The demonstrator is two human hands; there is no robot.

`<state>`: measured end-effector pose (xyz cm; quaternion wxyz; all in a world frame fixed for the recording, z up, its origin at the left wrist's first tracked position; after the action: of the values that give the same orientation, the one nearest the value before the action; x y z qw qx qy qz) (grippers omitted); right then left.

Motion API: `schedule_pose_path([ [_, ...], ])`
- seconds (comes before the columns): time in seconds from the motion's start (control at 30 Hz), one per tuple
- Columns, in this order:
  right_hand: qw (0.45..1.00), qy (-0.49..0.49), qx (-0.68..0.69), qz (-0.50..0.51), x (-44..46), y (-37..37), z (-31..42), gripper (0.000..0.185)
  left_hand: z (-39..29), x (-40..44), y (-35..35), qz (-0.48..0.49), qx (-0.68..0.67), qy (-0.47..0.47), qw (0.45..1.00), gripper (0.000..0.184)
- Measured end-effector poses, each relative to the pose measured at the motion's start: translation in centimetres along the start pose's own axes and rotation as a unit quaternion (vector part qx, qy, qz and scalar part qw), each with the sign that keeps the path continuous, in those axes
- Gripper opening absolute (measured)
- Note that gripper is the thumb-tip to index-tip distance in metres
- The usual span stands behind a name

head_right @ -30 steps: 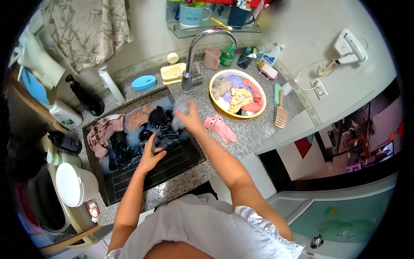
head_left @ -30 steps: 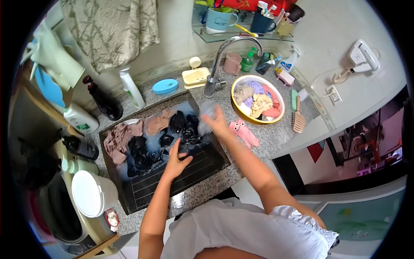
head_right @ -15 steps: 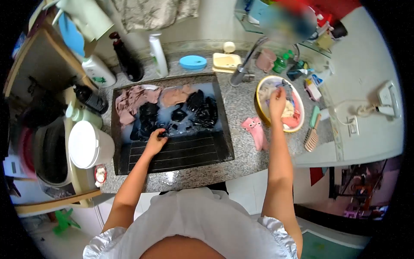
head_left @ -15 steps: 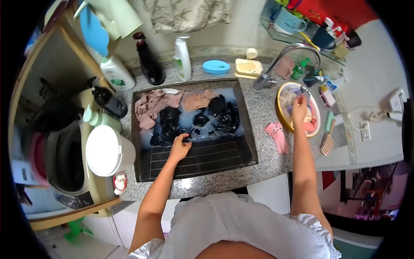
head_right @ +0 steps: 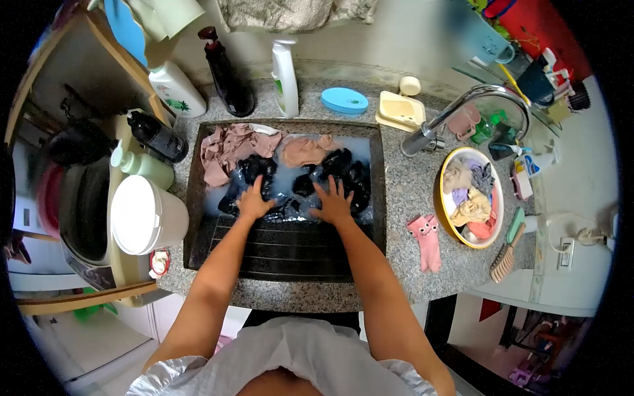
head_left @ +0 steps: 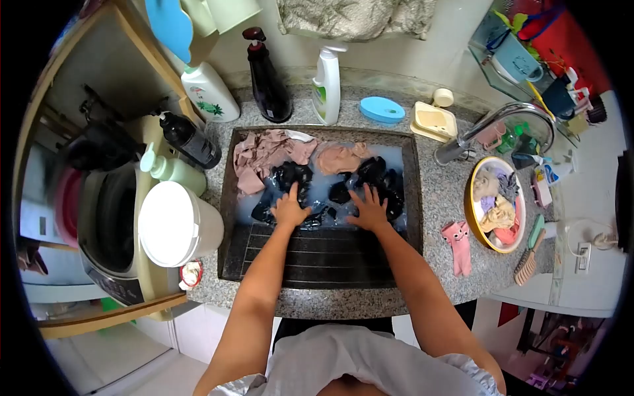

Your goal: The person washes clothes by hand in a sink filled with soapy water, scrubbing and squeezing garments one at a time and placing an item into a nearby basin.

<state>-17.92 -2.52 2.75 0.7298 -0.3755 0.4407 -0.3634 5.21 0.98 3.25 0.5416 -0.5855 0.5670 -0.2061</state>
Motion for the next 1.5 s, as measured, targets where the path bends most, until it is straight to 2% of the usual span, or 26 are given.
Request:
schedule_pose_path([
  [0.07, 0.999, 0.015, -0.024, 0.034, 0.6, 1.2, -0.3, 0.081, 0.0, 0.5, 1.7, -0.031, -0.01, 0.035, 0.999, 0.066],
  [0.1, 0.998, 0.031, -0.035, 0.032, 1.2, 1.5, -0.5, 0.071, -0.1, 0.5, 2.7, 0.001, -0.013, 0.05, 0.999, 0.063],
  [0.17, 0.996, 0.063, -0.058, 0.024, 1.9, 1.7, -0.7, 0.054, -1.3, -1.2, 2.7, 0.023, -0.034, 0.103, 0.994, 0.06],
  [0.2, 0.996, 0.055, -0.069, -0.022, 1.8, 1.5, -0.7, 0.045, -1.8, -2.5, 2.5, 0.018, -0.038, 0.118, 0.992, 0.057],
  [0.3, 0.995, 0.067, -0.053, -0.051, 2.7, 2.1, -1.7, 0.046, -3.1, -6.5, 0.1, 0.077, -0.047, 0.147, 0.985, 0.055],
  [0.37, 0.997, 0.039, -0.034, -0.065, 1.3, 0.1, -0.9, 0.043, -2.6, -8.4, -0.3, 0.074, -0.054, 0.203, 0.975, 0.057],
  [0.43, 0.985, 0.037, 0.156, -0.07, 1.3, 0.3, -2.1, 0.041, -2.0, -10.0, -1.0, 0.089, -0.066, 0.232, 0.966, 0.056],
  [0.57, 0.941, 0.088, 0.314, -0.094, -2.1, -0.4, -0.9, 0.049, 0.0, -11.9, -2.7, 0.085, -0.078, 0.26, 0.959, 0.053],
  [0.63, 0.919, 0.053, 0.38, -0.084, -2.9, 1.3, -0.6, 0.052, 1.3, -12.3, -3.3, 0.009, -0.093, 0.266, 0.959, 0.049],
  [0.7, 0.903, 0.048, 0.422, -0.06, -4.7, 1.1, 1.5, 0.051, 1.9, -12.5, -5.2, 0.006, -0.093, 0.247, 0.965, 0.048],
  [0.77, 0.901, -0.008, 0.427, -0.079, -5.5, 1.7, 3.3, 0.049, 3.5, -12.1, -5.8, -0.042, -0.072, 0.217, 0.973, 0.047],
  [0.8, 0.884, -0.028, 0.465, -0.036, -5.8, 1.6, 4.2, 0.044, 4.3, -11.7, -6.3, -0.043, -0.077, 0.191, 0.978, 0.046],
  [0.93, 0.85, -0.115, 0.514, -0.023, -7.5, 0.3, 8.6, 0.025, 6.6, -10.9, -7.1, -0.125, -0.003, 0.121, 0.985, 0.04],
  [0.97, 0.844, -0.131, 0.519, -0.01, -7.8, 0.2, 9.6, 0.023, 6.7, -10.7, -7.2, -0.152, 0.01, 0.108, 0.982, 0.04],
  [1.0, 0.83, -0.151, 0.537, -0.008, -8.1, 0.3, 10.5, 0.023, 6.9, -10.5, -7.1, -0.12, 0.014, 0.065, 0.991, 0.05],
  [1.03, 0.83, -0.176, 0.529, 0.006, -8.6, -0.3, 11.3, 0.024, 6.2, -10.7, -7.4, -0.119, 0.016, 0.068, 0.99, 0.05],
  [1.1, 0.829, -0.21, 0.519, 0.008, -9.3, -0.1, 12.8, 0.025, 4.1, -11.4, -8.2, -0.198, 0.063, 0.141, 0.968, 0.062],
  [1.13, 0.815, -0.234, 0.53, 0.001, -9.5, 0.0, 13.5, 0.025, 2.9, -11.6, -9.0, -0.142, 0.065, 0.208, 0.966, 0.076],
  [1.17, 0.801, -0.242, 0.546, -0.028, -9.8, 0.1, 14.3, 0.022, 1.8, -12.0, -9.1, -0.091, -0.019, 0.25, 0.964, 0.082],
  [1.23, 0.776, -0.211, 0.589, 0.083, -9.8, -0.1, 15.1, 0.018, 1.4, -11.1, -9.0, 0.024, -0.134, 0.323, 0.937, 0.085],
  [1.27, 0.684, -0.169, 0.695, 0.145, -9.8, -0.4, 15.6, 0.012, 1.1, -11.1, -9.4, 0.04, -0.185, 0.306, 0.933, 0.08],
  [1.3, 0.65, -0.115, 0.737, 0.146, -9.7, -0.9, 15.7, 0.01, 1.2, -11.0, -9.6, 0.015, -0.24, 0.304, 0.922, 0.071],
  [1.37, 0.421, 0.039, 0.892, 0.162, -8.6, -1.3, 16.5, 0.015, 1.9, -10.1, -9.5, -0.011, -0.322, 0.231, 0.918, 0.063],
  [1.4, 0.33, 0.074, 0.916, 0.215, -7.7, -1.2, 16.9, 0.02, 2.2, -9.7, -9.5, -0.032, -0.383, 0.206, 0.9, 0.057],
  [1.43, 0.286, 0.108, 0.915, 0.263, -6.3, 0.7, 17.0, 0.024, 2.2, -9.5, -9.9, -0.095, -0.402, 0.206, 0.887, 0.05],
  [1.5, 0.272, 0.129, 0.925, 0.23, -5.4, 0.5, 18.8, 0.026, 1.8, -9.6, -10.6, -0.184, -0.398, 0.177, 0.881, 0.045],
])
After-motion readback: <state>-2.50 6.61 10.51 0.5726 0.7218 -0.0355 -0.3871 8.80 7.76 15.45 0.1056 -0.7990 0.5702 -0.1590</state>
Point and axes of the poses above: each hand's wrist, its own x-axis towards the middle knuckle, its own y-axis out of the palm, z = x × y, the point moved 2 cm from there along x, towards the middle knuckle, and after that the axes turned 5 degrees about x, right-handed, at the moved point
